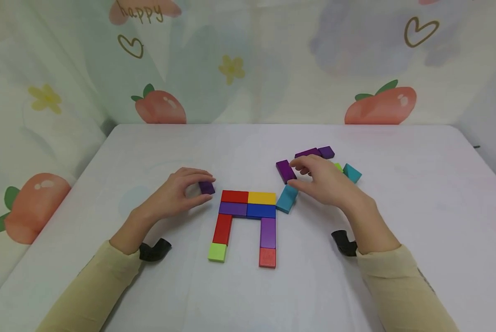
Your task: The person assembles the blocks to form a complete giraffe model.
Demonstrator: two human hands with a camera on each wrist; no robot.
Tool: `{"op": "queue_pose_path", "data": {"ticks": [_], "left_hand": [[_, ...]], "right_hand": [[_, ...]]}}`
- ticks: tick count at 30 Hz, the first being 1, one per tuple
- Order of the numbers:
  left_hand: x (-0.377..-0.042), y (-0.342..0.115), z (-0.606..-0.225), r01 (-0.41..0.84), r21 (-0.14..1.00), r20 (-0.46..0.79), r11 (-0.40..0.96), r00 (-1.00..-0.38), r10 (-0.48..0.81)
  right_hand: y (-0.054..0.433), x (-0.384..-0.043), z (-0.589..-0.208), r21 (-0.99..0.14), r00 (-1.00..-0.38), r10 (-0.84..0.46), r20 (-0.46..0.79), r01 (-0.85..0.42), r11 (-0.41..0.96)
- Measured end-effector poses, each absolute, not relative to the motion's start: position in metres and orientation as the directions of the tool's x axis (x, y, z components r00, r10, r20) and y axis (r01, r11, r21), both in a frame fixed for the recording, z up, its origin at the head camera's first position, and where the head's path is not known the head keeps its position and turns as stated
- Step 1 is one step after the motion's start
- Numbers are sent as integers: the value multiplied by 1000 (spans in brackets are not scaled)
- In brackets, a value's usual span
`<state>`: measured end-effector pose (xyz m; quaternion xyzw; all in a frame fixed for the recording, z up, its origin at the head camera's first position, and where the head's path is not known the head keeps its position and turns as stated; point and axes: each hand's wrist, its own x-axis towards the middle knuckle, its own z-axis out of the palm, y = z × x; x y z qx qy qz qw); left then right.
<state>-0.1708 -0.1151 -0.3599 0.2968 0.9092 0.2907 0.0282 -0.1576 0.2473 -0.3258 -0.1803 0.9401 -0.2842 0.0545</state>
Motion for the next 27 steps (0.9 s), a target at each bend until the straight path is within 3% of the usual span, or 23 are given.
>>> {"op": "queue_pose_path", "data": {"ticks": [11, 18, 27], "left_hand": [[-172, -117, -361, 522, 548, 124, 653, -823, 554], [-170, -113, -360, 515, 571, 106, 640, -818, 565], [-167, -107, -361, 572, 587, 99, 574, -754, 650]], "right_hand": [[230, -185, -329, -540, -938, -334, -92, -235, 808], [231, -199, -329, -524, -905, -409, -119, -293, 800], [235, -206, -328, -517, -870, -469, -155, -333, 788]]}}
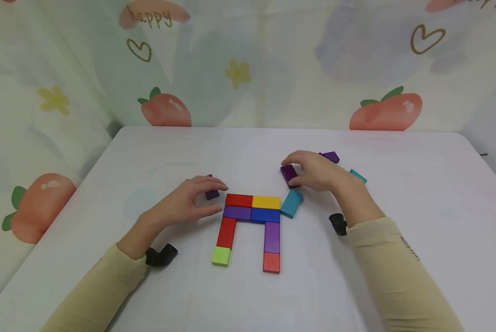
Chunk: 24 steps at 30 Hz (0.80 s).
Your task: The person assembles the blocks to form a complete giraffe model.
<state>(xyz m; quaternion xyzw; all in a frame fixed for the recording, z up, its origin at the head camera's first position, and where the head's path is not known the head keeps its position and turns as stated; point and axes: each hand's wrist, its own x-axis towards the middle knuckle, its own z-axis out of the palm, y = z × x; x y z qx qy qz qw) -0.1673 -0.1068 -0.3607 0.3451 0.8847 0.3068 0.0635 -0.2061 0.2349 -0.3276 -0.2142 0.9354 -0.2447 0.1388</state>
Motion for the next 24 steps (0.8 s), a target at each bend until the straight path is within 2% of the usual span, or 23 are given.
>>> {"op": "queue_pose_path", "data": {"ticks": [7, 12, 19, 24], "left_hand": [[-162, -101, -360, 602, 614, 46, 510, -672, 739], [-158, -99, -359, 638, 593, -9, 491, -605, 796], [-154, -98, -360, 668, 514, -70, 539, -593, 802], [-155, -97, -362, 668, 517, -77, 535, -586, 806]], "right_hand": [[240, -206, -331, -512, -857, -488, -164, -349, 785], [240, -206, -332, -503, -854, -491, -169, -354, 789], [239, -207, -333, -486, -854, -483, -195, -344, 804], [240, -207, -333, -492, -852, -486, -195, -344, 800]]}}
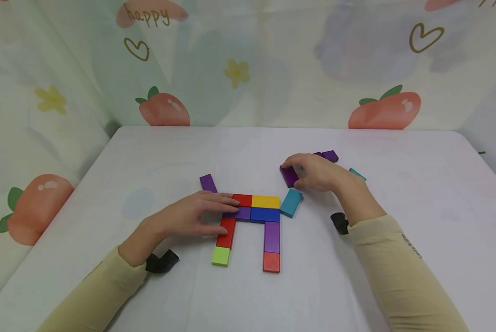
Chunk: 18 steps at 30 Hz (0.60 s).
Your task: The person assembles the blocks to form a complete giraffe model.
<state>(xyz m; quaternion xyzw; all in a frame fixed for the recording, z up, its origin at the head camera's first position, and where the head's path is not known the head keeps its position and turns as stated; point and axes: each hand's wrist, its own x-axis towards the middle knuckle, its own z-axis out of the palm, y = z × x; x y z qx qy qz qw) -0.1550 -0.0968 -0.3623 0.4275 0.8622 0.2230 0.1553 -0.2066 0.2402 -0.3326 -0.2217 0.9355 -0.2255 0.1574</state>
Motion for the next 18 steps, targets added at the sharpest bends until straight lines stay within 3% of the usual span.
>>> {"op": "queue_pose_path", "data": {"ticks": [7, 18], "left_hand": [[-156, -96, -364, 682, 527, -65, 508, -563, 824], [-155, -96, -364, 662, 537, -76, 524, -580, 811]], "right_hand": [[242, -202, -331, -472, -867, -466, -178, -340, 813], [252, -193, -332, -438, -900, -413, -143, -316, 842]]}}
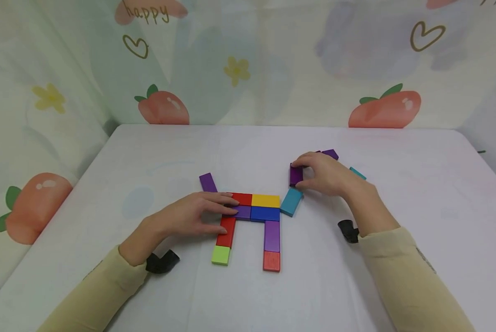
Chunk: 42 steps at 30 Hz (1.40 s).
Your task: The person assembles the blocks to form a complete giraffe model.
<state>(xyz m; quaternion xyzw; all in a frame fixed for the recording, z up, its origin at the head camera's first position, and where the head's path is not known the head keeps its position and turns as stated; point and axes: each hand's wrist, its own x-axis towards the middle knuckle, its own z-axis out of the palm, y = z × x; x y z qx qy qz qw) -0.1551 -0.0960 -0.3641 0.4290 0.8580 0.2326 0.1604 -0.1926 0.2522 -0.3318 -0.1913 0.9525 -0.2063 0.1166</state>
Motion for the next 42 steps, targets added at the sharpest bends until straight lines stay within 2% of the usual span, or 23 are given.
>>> {"op": "queue_pose_path", "data": {"ticks": [12, 23, 42], "left_hand": [[-154, -97, -365, 609, 560, -112, 562, -616, 780], [-155, -96, -364, 607, 567, -120, 558, -609, 784], [-156, -95, -365, 611, 557, -123, 563, -609, 784]], "right_hand": [[256, -188, -337, -423, -919, -374, -124, -292, 858], [260, -189, -340, -461, -937, -320, -139, -225, 858], [260, -188, -339, -435, -932, -328, -152, -235, 869]]}}
